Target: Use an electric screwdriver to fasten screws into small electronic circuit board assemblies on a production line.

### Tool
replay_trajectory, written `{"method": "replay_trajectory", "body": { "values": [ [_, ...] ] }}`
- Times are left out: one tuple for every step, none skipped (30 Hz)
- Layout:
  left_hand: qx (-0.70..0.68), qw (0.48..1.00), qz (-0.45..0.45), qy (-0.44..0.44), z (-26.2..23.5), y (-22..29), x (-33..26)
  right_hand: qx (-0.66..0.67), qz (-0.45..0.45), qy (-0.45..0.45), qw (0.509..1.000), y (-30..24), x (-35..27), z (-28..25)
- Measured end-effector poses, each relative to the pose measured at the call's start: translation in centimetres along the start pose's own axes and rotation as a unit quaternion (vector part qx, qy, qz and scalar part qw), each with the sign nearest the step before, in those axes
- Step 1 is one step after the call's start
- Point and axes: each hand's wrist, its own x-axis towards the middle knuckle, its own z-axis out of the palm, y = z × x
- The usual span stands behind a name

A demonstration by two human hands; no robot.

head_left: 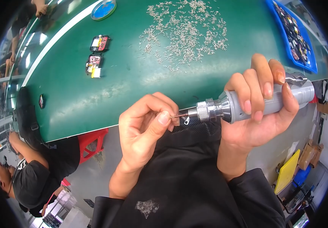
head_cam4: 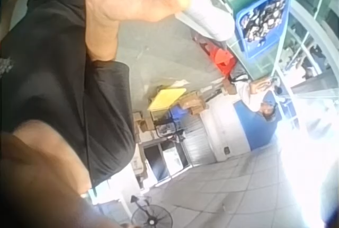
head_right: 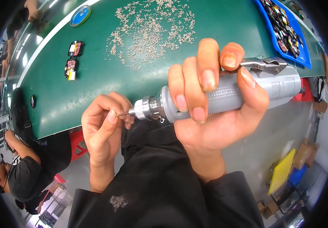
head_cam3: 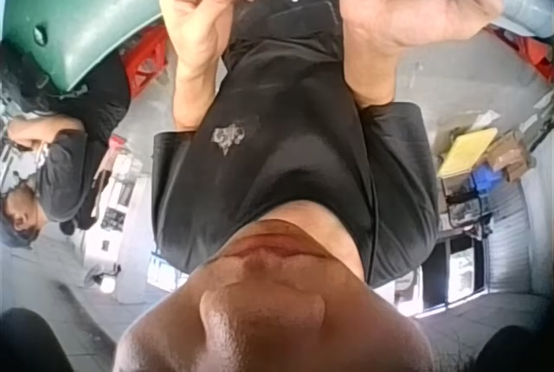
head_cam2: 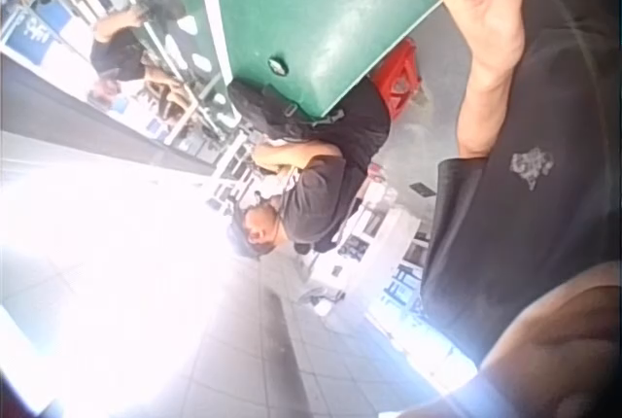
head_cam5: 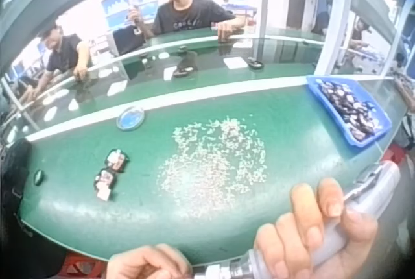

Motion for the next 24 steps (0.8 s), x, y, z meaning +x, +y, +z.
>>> {"method": "replay_trajectory", "body": {
  "values": [
    [0.0, 1.0, -0.001, -0.001, 0.0, 0.1, 0.0, -0.001, -0.001, 0.0, 1.0, 0.0, 0.0, 0.0],
    [0.026, 1.0, -0.004, 0.004, 0.0, 0.1, 0.0, -0.011, -0.005, -0.005, 1.0, 0.0, -0.1, 0.1],
    [0.053, 0.999, -0.008, 0.009, 0.0, 0.1, -0.1, -0.022, -0.01, -0.01, 1.0, -0.1, -0.2, 0.0],
    [0.054, 0.998, -0.007, 0.009, 0.1, 0.3, -0.1, -0.021, -0.01, -0.01, 1.0, -0.1, -0.2, 0.1],
    [0.135, 0.99, 0.026, 0.015, 0.2, 0.3, -0.2, -0.033, -0.01, -0.017, 0.999, -0.1, -0.3, 0.1],
    [0.216, 0.974, 0.059, 0.02, 0.3, 0.4, -0.3, -0.046, -0.009, -0.024, 0.999, -0.1, -0.5, 0.1],
    [0.216, 0.974, 0.061, 0.019, 0.2, 0.2, -0.1, -0.046, -0.01, -0.025, 0.999, -0.1, -0.4, 0.1],
    [0.293, 0.949, 0.117, 0.005, 0.0, 0.0, 0.1, -0.057, -0.006, -0.03, 0.998, -0.2, -0.4, 0.0],
    [0.367, 0.914, 0.173, -0.009, -0.2, -0.2, 0.2, -0.067, -0.001, -0.034, 0.997, -0.2, -0.4, -0.2],
    [0.362, 0.918, 0.163, -0.01, 0.0, -0.2, 0.4, -0.067, -0.003, -0.035, 0.997, -0.3, -0.3, -0.4],
    [0.362, 0.918, 0.164, -0.012, 0.1, -0.1, 0.5, -0.068, 0.009, -0.032, 0.997, -0.4, -0.1, -0.8],
    [0.33, 0.939, 0.101, -0.018, 0.2, 0.0, 0.6, -0.069, 0.02, -0.029, 0.997, -0.4, 0.2, -1.1],
    [0.296, 0.954, 0.036, -0.025, 0.2, 0.1, 0.7, -0.068, 0.019, -0.028, 0.997, -0.4, 0.3, -1.3],
    [0.297, 0.954, 0.036, -0.027, 0.1, 0.1, 1.1, -0.072, 0.026, -0.028, 0.997, -0.3, 0.6, -1.5],
    [0.338, 0.938, 0.061, -0.049, 0.0, 0.1, 1.6, -0.076, 0.032, -0.028, 0.996, -0.3, 0.9, -1.8],
    [0.378, 0.919, 0.087, -0.07, 0.0, 0.0, 1.8, -0.075, 0.03, -0.028, 0.996, -0.3, 0.9, -1.9],
    [0.379, 0.918, 0.088, -0.073, 0.1, 0.2, 2.2, -0.069, 0.029, -0.027, 0.997, -0.2, 1.1, -1.9],
    [0.389, 0.912, 0.091, -0.089, 0.3, 0.4, 2.6, -0.063, 0.026, -0.028, 0.997, -0.3, 1.3, -1.8],
    [0.402, 0.904, 0.099, -0.105, 0.4, 0.7, 3.2, -0.059, 0.019, -0.035, 0.997, -0.3, 1.6, -1.8],
    [0.421, 0.894, 0.111, -0.11, 0.8, 1.2, 3.6, -0.046, 0.008, -0.005, 0.999, -0.6, 1.6, -1.7],
    [0.44, 0.881, 0.126, -0.116, 1.4, 1.9, 3.7, -0.032, -0.004, 0.022, 0.999, -0.9, 1.5, -1.4],
    [0.456, 0.876, 0.121, -0.105, 1.2, 2.7, 4.1, -0.022, -0.006, 0.037, 0.999, -0.6, 1.5, -1.5],
    [0.485, 0.858, 0.123, -0.116, 0.6, 2.9, 5.2, -0.03, -0.009, 0.052, 0.998, -0.6, 1.8, -2.4],
    [0.513, 0.842, 0.135, -0.102, 0.5, 3.7, 6.8, -0.032, -0.007, 0.066, 0.997, -0.6, 2.0, -3.2]
  ]
}}
